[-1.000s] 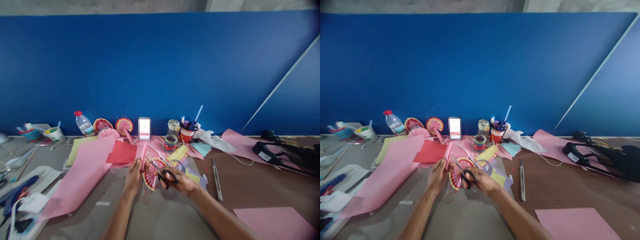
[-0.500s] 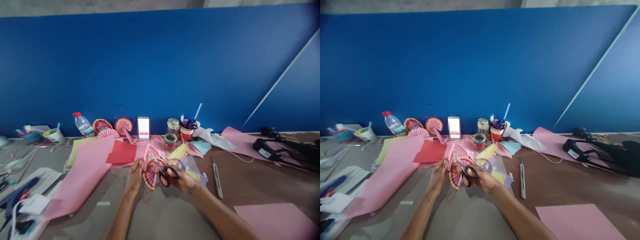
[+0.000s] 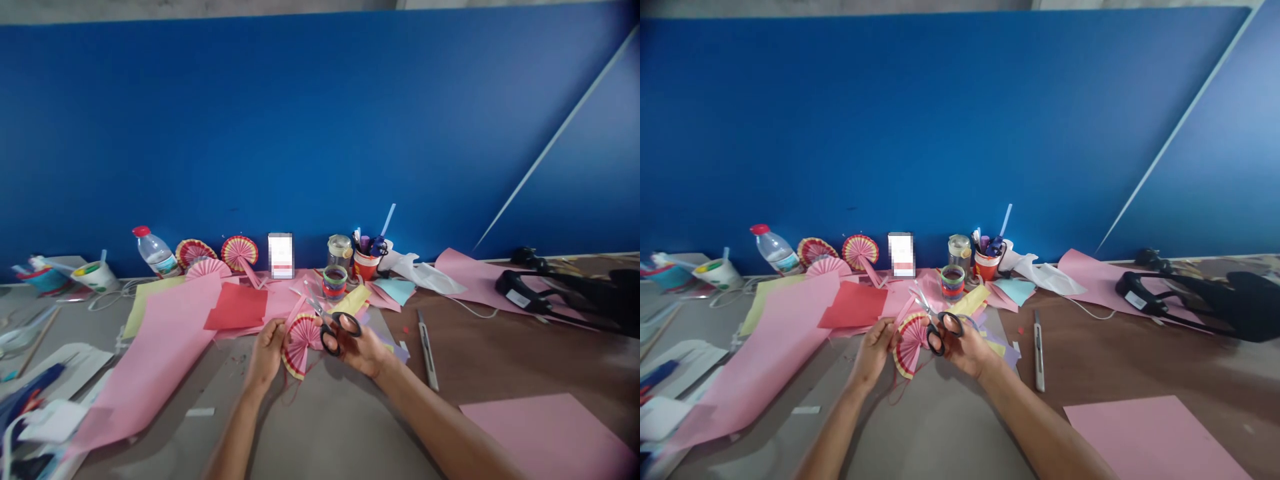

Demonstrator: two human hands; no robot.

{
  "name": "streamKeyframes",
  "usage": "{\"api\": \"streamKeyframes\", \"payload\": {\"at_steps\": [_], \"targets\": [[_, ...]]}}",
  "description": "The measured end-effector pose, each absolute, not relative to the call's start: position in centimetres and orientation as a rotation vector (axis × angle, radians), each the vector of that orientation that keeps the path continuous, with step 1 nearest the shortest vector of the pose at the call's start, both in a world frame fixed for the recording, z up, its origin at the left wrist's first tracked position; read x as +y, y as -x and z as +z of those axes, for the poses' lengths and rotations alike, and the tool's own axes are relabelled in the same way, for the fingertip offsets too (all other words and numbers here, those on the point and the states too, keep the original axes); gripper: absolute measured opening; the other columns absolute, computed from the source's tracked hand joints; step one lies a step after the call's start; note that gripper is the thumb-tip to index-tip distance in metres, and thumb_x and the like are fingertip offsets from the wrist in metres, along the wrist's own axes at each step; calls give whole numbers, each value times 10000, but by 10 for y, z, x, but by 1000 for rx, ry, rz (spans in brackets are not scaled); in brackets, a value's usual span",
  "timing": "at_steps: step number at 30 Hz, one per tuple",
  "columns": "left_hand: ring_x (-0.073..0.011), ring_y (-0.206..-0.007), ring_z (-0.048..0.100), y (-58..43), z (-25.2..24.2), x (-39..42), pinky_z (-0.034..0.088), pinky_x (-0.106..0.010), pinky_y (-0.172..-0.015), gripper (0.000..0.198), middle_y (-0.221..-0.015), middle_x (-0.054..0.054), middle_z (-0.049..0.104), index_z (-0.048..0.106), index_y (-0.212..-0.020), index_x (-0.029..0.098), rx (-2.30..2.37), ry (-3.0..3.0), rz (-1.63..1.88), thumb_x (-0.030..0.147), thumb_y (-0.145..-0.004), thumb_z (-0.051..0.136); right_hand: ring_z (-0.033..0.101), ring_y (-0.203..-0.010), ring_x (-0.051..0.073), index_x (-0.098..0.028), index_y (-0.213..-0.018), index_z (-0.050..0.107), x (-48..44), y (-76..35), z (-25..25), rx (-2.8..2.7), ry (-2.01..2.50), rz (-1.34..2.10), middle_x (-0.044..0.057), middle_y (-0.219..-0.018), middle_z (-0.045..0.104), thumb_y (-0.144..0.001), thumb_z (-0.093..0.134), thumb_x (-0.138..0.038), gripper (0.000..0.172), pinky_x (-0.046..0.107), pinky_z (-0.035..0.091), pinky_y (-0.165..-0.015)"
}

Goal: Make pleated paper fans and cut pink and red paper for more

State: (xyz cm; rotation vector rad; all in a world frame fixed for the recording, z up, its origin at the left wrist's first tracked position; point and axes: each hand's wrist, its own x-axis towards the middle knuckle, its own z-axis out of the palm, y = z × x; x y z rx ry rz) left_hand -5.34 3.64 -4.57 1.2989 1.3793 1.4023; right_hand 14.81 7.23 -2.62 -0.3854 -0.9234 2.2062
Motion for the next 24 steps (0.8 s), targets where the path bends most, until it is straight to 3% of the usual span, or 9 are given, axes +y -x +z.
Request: {"api": "streamKeyframes", "payload": {"at_steps": [2,8,16,21,24], "targets": [[-99,-499,346,55,-45,37,287,-225,-515,377,-527,57,404,550,-689,175,1379,-1293,1414,529,-816,522,391,-584,78,-194,-854,667,72,-148,-27,-880,405,2191,18,-908,590,-656,752,-493,369,218,305,-549],[-107,-520,354,62,-41,38,282,-225,-526,378,-536,51,411,558,-651,180,1401,-1284,1460,539,-768,583,366,-540,92,-141,-937,672,72,-149,-25,-925,470,2244,-37,-583,459,-638,751,-539,503,224,329,-550],[-98,-509,352,69,-38,36,286,-221,-516,348,-517,62,407,588,-649,176,1388,-1196,1516,512,-708,656,348,-537,85,-130,-938,674,71,-148,-29,-968,507,2174,-31,-582,453,-649,758,-488,468,223,319,-538],[-82,-493,327,78,-38,39,325,-207,-524,367,-510,76,374,481,-598,194,1344,-1030,1639,500,-749,618,352,-529,114,-202,-924,643,91,-170,-13,-1168,703,1724,-47,-566,395,-732,622,-552,400,273,381,-574],[-76,-513,366,68,-36,38,419,-230,-620,386,-537,79,395,438,-616,197,1125,-870,1637,511,-759,611,452,-588,155,-194,-941,654,95,-172,-11,-1679,1003,1319,-3,-606,516,-786,550,-477,339,293,391,-614]]}}
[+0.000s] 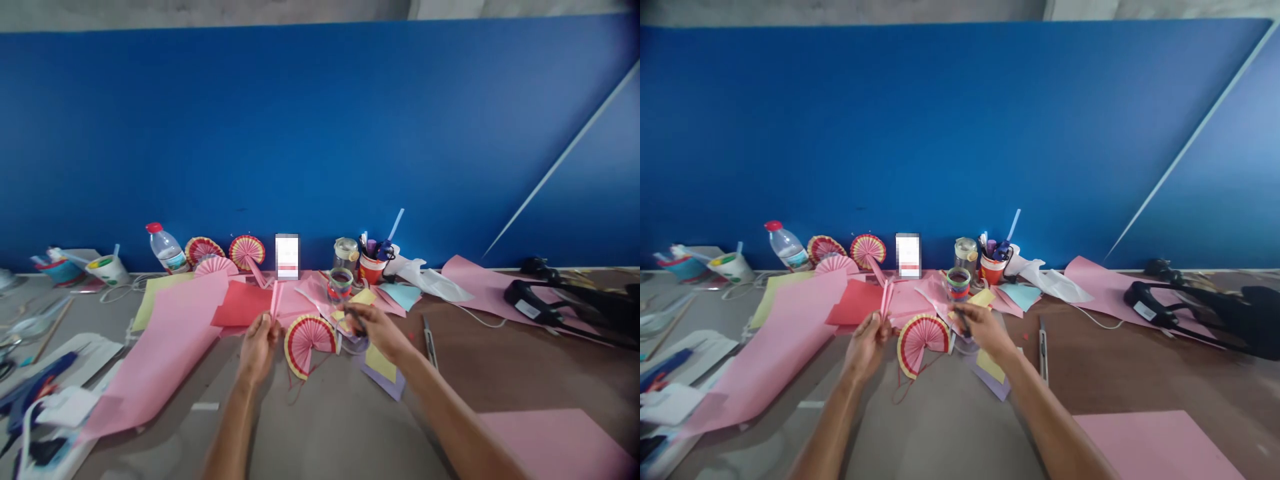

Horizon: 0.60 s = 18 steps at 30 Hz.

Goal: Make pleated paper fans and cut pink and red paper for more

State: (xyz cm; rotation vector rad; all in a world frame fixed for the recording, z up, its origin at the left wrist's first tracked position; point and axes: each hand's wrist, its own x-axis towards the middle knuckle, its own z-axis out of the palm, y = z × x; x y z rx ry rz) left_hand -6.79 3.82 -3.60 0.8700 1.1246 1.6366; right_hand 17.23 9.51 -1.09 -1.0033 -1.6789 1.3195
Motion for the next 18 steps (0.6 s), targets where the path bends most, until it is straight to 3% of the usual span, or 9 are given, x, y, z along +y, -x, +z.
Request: {"api": "streamKeyframes", "payload": {"at_steps": [3,8,13,18], "targets": [[-70,-508,381,53,-34,35,468,-274,-680,384,-537,80,423,460,-649,191,988,-797,1560,513,-738,649,566,-782,221,-203,-1033,657,90,-164,-15,-2079,1273,915,63,-814,659,-775,555,-393,336,326,392,-751],[-46,-489,374,48,-34,31,478,-269,-706,306,-554,80,462,508,-696,177,870,-708,1479,405,-727,711,568,-1043,304,-156,-1308,494,83,-163,-14,-2361,1773,225,174,-1119,636,-840,491,-388,522,389,338,-875],[-52,-506,439,51,-35,33,430,-220,-605,254,-588,61,517,571,-777,168,858,-695,1487,346,-706,737,578,-1046,321,-135,-1351,431,88,-174,-12,-2447,1897,190,196,-1144,623,-821,525,-381,592,416,334,-871],[-59,-536,482,50,-39,34,443,-236,-638,244,-616,54,547,596,-798,169,865,-707,1448,327,-691,746,562,-1093,334,-147,-1372,417,88,-179,-9,-2555,1848,301,201,-1216,585,-753,606,-368,684,419,345,-895]]}}
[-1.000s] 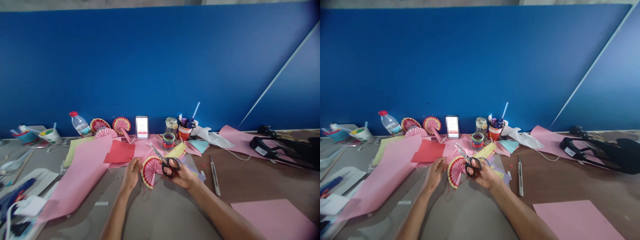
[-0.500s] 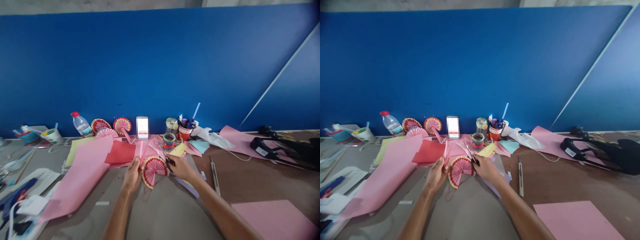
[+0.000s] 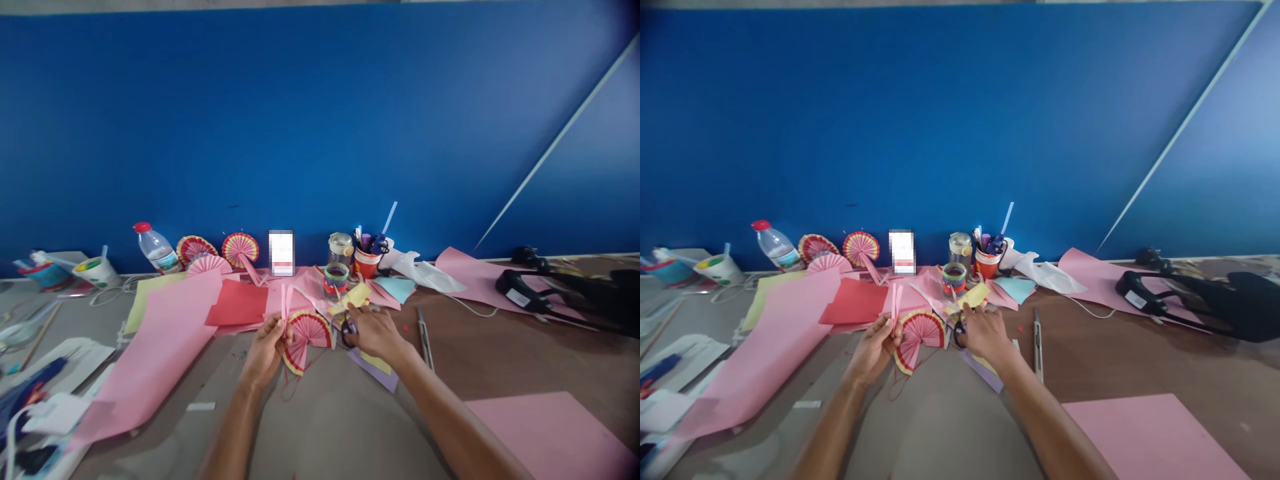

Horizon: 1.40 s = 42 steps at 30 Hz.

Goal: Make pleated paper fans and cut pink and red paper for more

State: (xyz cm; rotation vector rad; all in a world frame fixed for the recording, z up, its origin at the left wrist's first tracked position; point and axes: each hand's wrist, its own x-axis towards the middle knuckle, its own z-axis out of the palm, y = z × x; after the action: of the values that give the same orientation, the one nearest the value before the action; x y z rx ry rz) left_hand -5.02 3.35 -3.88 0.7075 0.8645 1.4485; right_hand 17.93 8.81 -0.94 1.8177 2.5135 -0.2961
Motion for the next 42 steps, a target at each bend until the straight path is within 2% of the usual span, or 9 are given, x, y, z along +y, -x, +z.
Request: {"api": "streamKeyframes", "payload": {"at_steps": [4,8,11,14,19,25,31,37,42], "targets": [[-67,-556,497,49,-38,33,427,-221,-600,256,-621,46,548,597,-778,162,904,-717,1462,335,-678,756,593,-1035,319,-164,-1397,389,88,-183,-4,2543,-1830,-338,192,-1206,582,-769,587,-315,675,367,404,-801],[-77,-569,516,46,-36,33,408,-201,-562,287,-604,40,555,580,-761,162,940,-732,1448,348,-656,772,605,-959,267,-184,-1234,565,89,-179,-1,2708,-2061,-420,151,-1128,616,-854,472,-257,399,346,413,-787],[-78,-558,524,41,-36,33,407,-198,-555,307,-601,29,582,550,-729,167,978,-784,1394,371,-656,768,592,-915,229,-194,-1026,650,84,-163,-6,3050,-2018,-1128,105,-1018,649,-879,452,-317,275,324,430,-777],[-80,-513,514,32,-39,31,387,-200,-515,338,-584,17,599,519,-687,173,1021,-910,1281,411,-655,756,549,-711,181,-200,-901,625,75,-142,-15,3008,-1818,-1979,41,-800,621,-814,560,-388,218,292,425,-642],[-107,-477,521,21,-39,27,345,-213,-450,320,-582,-6,618,544,-686,179,1124,-1180,1077,447,-674,718,308,-476,90,-206,-571,450,68,-125,-26,2710,-1887,-2423,-59,-507,362,-716,670,-390,321,243,246,-455],[-136,-539,572,41,-28,27,416,-246,-532,287,-636,-36,643,619,-703,164,1228,-1297,1140,445,-762,633,379,-467,64,-165,-688,584,86,-145,-22,2138,-1835,-3142,-26,-603,529,-710,679,-408,261,216,291,-460],[-117,-560,517,59,-32,34,422,-237,-574,309,-635,5,583,594,-709,168,1355,-1259,1383,468,-785,591,531,-595,110,-158,-720,614,94,-158,-23,1856,-1570,-3345,2,-648,602,-649,711,-348,225,229,428,-566],[-118,-549,523,32,-34,30,422,-241,-561,335,-636,2,575,568,-727,163,1330,-1326,1199,489,-800,542,339,-385,60,-180,-729,574,73,-132,-31,1986,-1418,-3157,-87,-434,422,-662,684,-344,209,186,234,-375],[-137,-576,566,32,-29,27,422,-244,-551,356,-672,-21,602,571,-745,164,1380,-1536,1000,488,-836,456,319,-395,46,-181,-617,498,74,-129,-31,1860,-1654,-3354,-92,-423,381,-647,671,-357,248,185,258,-399]]}}
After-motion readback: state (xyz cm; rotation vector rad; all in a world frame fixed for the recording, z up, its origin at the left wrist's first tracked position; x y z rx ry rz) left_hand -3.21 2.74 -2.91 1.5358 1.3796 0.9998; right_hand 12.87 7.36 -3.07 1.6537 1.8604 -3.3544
